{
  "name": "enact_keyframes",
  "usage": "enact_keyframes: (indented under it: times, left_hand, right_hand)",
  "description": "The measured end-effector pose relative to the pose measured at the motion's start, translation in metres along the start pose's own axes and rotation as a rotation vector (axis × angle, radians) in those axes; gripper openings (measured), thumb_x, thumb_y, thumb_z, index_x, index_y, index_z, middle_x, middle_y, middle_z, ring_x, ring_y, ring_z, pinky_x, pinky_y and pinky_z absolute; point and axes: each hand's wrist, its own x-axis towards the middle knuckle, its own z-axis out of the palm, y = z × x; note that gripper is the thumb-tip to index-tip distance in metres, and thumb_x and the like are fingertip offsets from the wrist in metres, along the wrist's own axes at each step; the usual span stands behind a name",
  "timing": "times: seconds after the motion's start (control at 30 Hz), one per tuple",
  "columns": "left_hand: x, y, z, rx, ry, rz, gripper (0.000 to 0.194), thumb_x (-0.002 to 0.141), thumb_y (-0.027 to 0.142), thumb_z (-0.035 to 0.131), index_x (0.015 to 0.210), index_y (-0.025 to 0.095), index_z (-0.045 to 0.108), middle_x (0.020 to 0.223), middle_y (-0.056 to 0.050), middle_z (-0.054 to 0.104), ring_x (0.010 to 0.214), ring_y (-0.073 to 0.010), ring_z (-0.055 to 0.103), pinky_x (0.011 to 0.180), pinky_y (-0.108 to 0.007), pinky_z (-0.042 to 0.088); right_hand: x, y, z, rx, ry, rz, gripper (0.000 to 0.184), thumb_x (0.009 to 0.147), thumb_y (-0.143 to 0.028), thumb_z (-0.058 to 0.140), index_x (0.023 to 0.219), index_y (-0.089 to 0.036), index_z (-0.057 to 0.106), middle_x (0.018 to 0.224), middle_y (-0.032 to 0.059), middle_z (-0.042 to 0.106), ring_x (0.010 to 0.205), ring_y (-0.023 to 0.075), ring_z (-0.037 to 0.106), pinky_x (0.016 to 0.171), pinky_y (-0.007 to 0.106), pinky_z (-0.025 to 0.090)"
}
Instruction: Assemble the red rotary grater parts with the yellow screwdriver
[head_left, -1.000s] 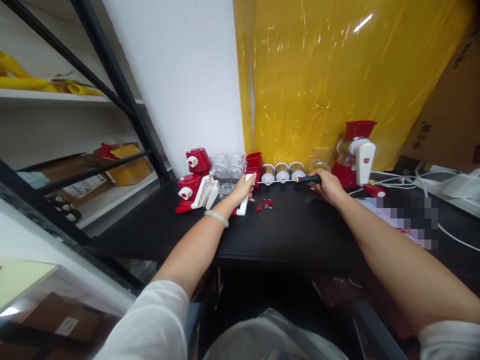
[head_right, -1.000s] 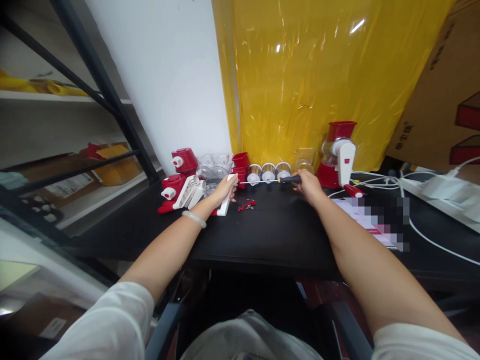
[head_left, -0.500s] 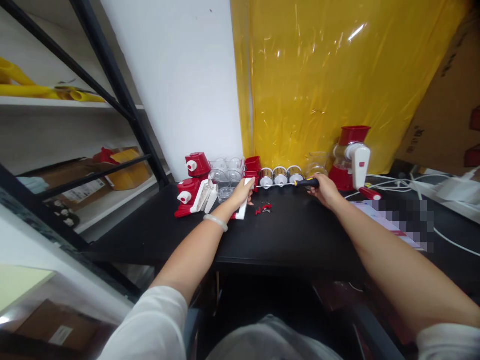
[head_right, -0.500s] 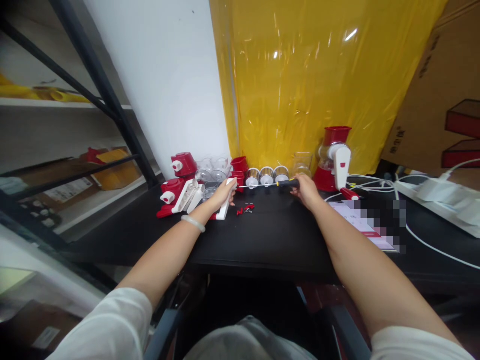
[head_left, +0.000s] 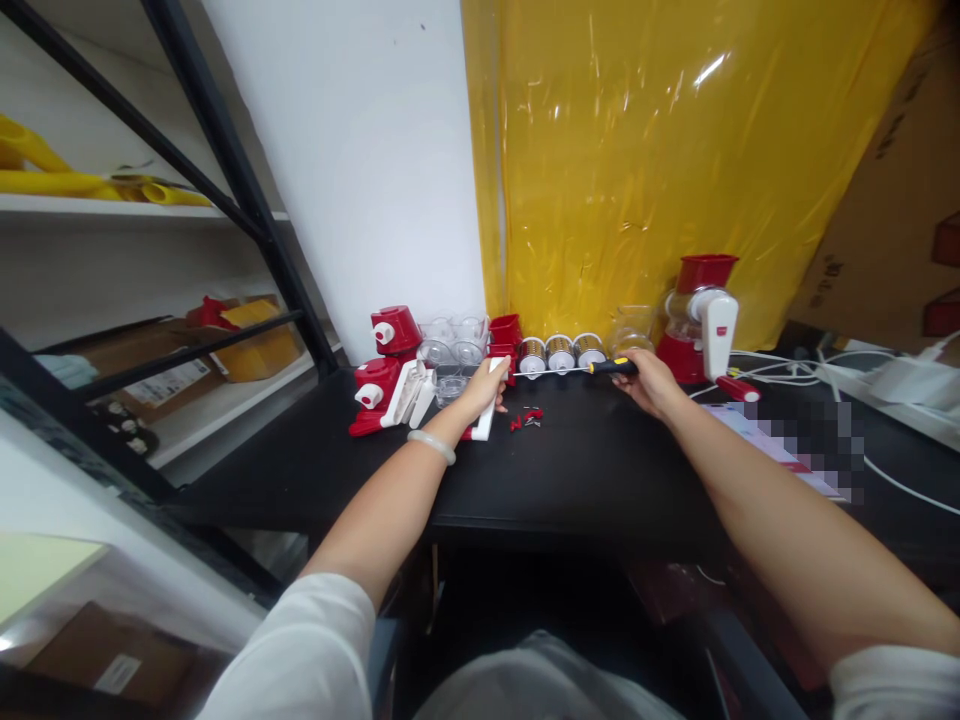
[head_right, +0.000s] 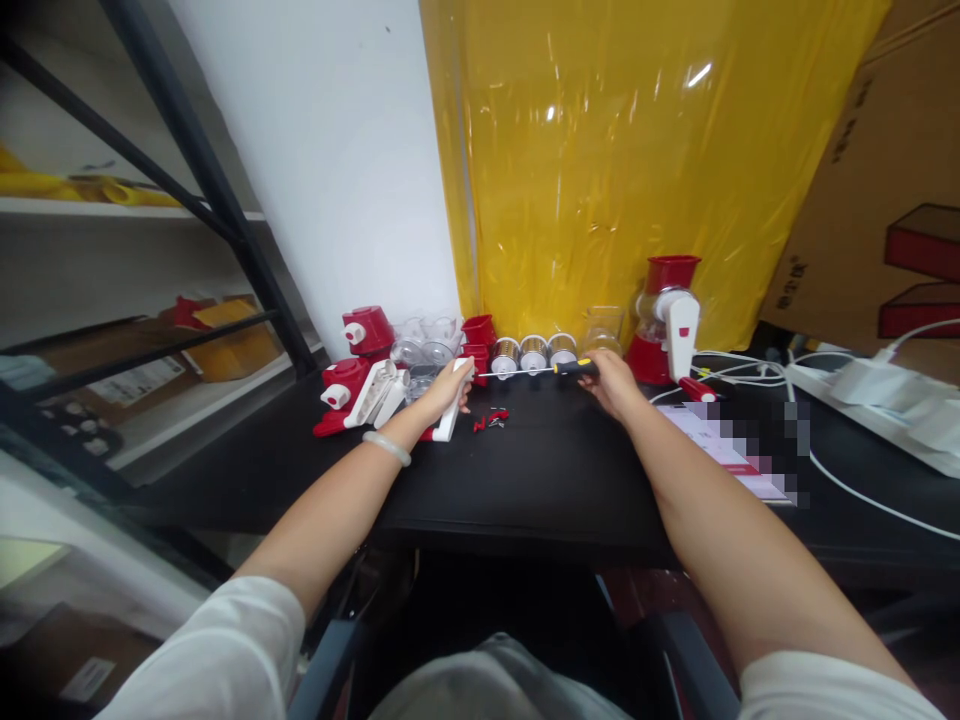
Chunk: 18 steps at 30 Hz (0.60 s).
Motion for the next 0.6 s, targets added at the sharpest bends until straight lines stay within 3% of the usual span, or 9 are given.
enact_keyframes:
  times: [0.27,0.37,0.47,0.6]
  left_hand:
    - [0.002,-0.0013,-0.0011,-0.025,0.006,0.001,0.029,0.101,0.051,0.055,0.098,0.025,0.044,0.057,0.01,0.042,0.036,-0.0084,0.038,0.042,-0.02,0.044]
    - [0.002,-0.0006,-0.0012,-0.027,0.012,-0.002,0.028,0.102,0.051,0.054,0.098,0.025,0.044,0.057,0.01,0.041,0.036,-0.0086,0.038,0.042,-0.021,0.045]
    - [0.0015,0.0002,-0.001,-0.023,0.016,-0.009,0.027,0.102,0.051,0.054,0.099,0.025,0.044,0.058,0.01,0.041,0.036,-0.0087,0.038,0.042,-0.021,0.045]
    - [0.0005,0.0008,-0.0006,-0.015,0.01,-0.011,0.027,0.103,0.05,0.052,0.098,0.025,0.043,0.059,0.01,0.042,0.036,-0.0085,0.038,0.042,-0.021,0.045]
  right_hand:
    - [0.0015,0.0013,-0.0016,0.037,0.018,0.007,0.02,0.094,-0.021,0.062,0.076,-0.021,0.054,0.057,-0.0031,0.055,0.049,0.0091,0.053,0.055,0.022,0.054]
    - [0.0047,0.004,-0.004,-0.083,0.081,0.023,0.028,0.099,-0.039,0.06,0.077,-0.022,0.054,0.052,-0.0011,0.055,0.045,0.0116,0.052,0.047,0.022,0.051]
    - [0.0071,0.0078,-0.0073,-0.187,0.088,-0.029,0.039,0.099,-0.052,0.058,0.073,-0.023,0.052,0.044,-0.0028,0.047,0.038,0.0102,0.042,0.045,0.023,0.05]
    - [0.0057,0.0083,-0.0078,-0.123,0.027,-0.056,0.029,0.094,-0.038,0.065,0.073,-0.022,0.053,0.044,-0.0062,0.041,0.039,0.0081,0.038,0.049,0.021,0.051]
